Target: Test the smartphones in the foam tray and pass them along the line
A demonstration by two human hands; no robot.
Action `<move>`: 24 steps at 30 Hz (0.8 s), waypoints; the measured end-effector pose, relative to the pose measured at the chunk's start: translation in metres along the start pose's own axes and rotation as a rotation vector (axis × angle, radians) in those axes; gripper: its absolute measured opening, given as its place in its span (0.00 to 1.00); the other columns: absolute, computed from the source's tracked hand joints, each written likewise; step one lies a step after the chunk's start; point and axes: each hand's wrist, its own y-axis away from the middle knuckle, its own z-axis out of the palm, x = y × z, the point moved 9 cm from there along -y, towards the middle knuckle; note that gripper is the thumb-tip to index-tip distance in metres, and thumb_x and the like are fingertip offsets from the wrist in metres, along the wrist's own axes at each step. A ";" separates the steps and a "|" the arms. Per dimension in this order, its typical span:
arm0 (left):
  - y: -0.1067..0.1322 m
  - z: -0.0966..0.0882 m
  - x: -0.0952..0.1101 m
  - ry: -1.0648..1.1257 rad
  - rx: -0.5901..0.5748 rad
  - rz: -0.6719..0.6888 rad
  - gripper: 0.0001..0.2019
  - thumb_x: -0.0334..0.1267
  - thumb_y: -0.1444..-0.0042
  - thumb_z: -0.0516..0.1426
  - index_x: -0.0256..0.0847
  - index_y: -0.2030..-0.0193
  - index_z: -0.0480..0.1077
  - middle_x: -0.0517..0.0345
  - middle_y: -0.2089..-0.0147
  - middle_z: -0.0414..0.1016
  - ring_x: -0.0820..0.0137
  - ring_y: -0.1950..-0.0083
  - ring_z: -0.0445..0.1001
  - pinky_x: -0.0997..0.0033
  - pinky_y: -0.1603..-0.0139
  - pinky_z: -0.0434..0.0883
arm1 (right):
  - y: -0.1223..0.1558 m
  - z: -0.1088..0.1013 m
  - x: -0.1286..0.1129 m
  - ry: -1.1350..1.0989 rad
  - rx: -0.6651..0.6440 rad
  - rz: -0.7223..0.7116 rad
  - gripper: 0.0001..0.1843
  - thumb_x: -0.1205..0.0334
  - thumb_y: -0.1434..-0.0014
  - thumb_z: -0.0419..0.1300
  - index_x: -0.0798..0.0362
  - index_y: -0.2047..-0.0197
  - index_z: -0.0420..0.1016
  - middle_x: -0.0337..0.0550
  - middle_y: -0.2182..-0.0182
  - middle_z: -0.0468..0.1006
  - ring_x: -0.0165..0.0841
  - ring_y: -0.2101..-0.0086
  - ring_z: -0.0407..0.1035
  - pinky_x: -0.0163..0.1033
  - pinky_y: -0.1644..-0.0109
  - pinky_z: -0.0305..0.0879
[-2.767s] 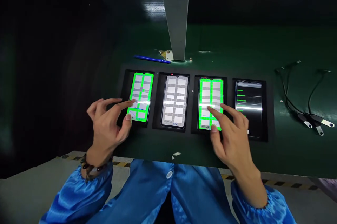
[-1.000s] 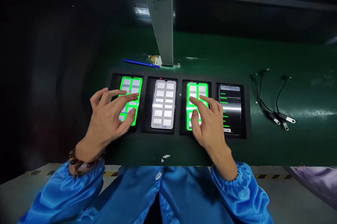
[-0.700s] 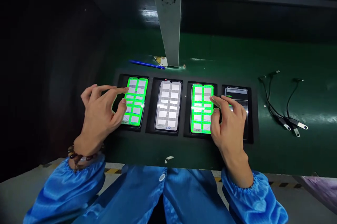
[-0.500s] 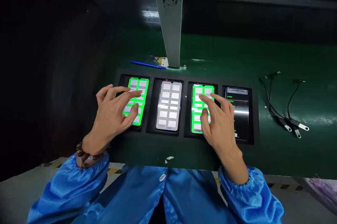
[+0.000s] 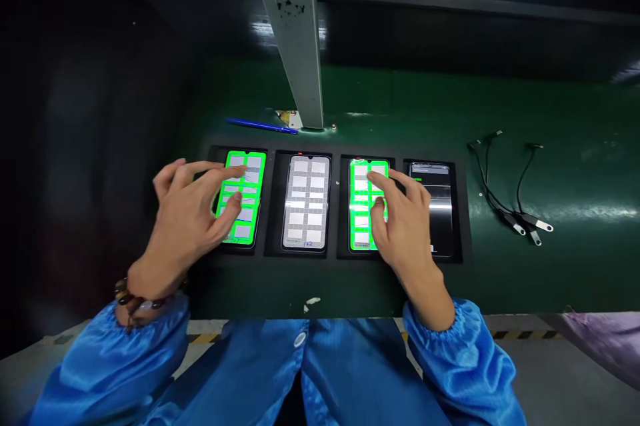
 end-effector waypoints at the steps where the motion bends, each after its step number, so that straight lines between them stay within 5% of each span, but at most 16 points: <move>1: 0.002 -0.003 -0.008 -0.017 0.008 -0.025 0.18 0.44 0.28 0.54 0.45 0.38 0.77 0.50 0.50 0.84 0.47 0.36 0.77 0.32 0.23 0.57 | 0.002 -0.006 0.006 0.005 0.032 0.030 0.25 0.65 0.26 0.49 0.44 0.32 0.76 0.50 0.42 0.85 0.53 0.33 0.71 0.68 0.31 0.63; 5: 0.008 -0.010 -0.025 -0.071 0.013 -0.072 0.18 0.47 0.26 0.53 0.45 0.39 0.76 0.50 0.52 0.83 0.46 0.34 0.75 0.29 0.24 0.58 | 0.003 -0.008 0.011 -0.015 0.059 0.045 0.25 0.65 0.26 0.50 0.46 0.33 0.77 0.52 0.41 0.84 0.53 0.34 0.70 0.68 0.30 0.63; 10: 0.007 -0.012 -0.012 -0.057 0.065 -0.035 0.14 0.43 0.26 0.55 0.45 0.40 0.75 0.51 0.44 0.84 0.46 0.36 0.76 0.32 0.23 0.57 | -0.003 0.019 -0.020 -0.027 -0.078 -0.124 0.28 0.66 0.25 0.50 0.45 0.27 0.72 0.52 0.40 0.82 0.50 0.28 0.66 0.64 0.26 0.61; 16: 0.001 -0.011 0.002 0.013 0.021 0.042 0.16 0.41 0.25 0.54 0.46 0.37 0.74 0.53 0.41 0.84 0.51 0.35 0.77 0.38 0.21 0.58 | -0.011 -0.004 -0.016 -0.068 0.000 -0.067 0.26 0.66 0.25 0.49 0.46 0.30 0.75 0.52 0.38 0.82 0.52 0.30 0.67 0.65 0.28 0.60; 24: -0.043 0.008 0.037 0.090 -0.092 0.212 0.20 0.39 0.27 0.51 0.44 0.34 0.75 0.50 0.40 0.84 0.52 0.32 0.75 0.39 0.18 0.55 | -0.047 0.029 -0.079 -0.144 -0.198 -0.288 0.25 0.66 0.23 0.47 0.52 0.29 0.72 0.53 0.35 0.82 0.50 0.28 0.64 0.62 0.24 0.56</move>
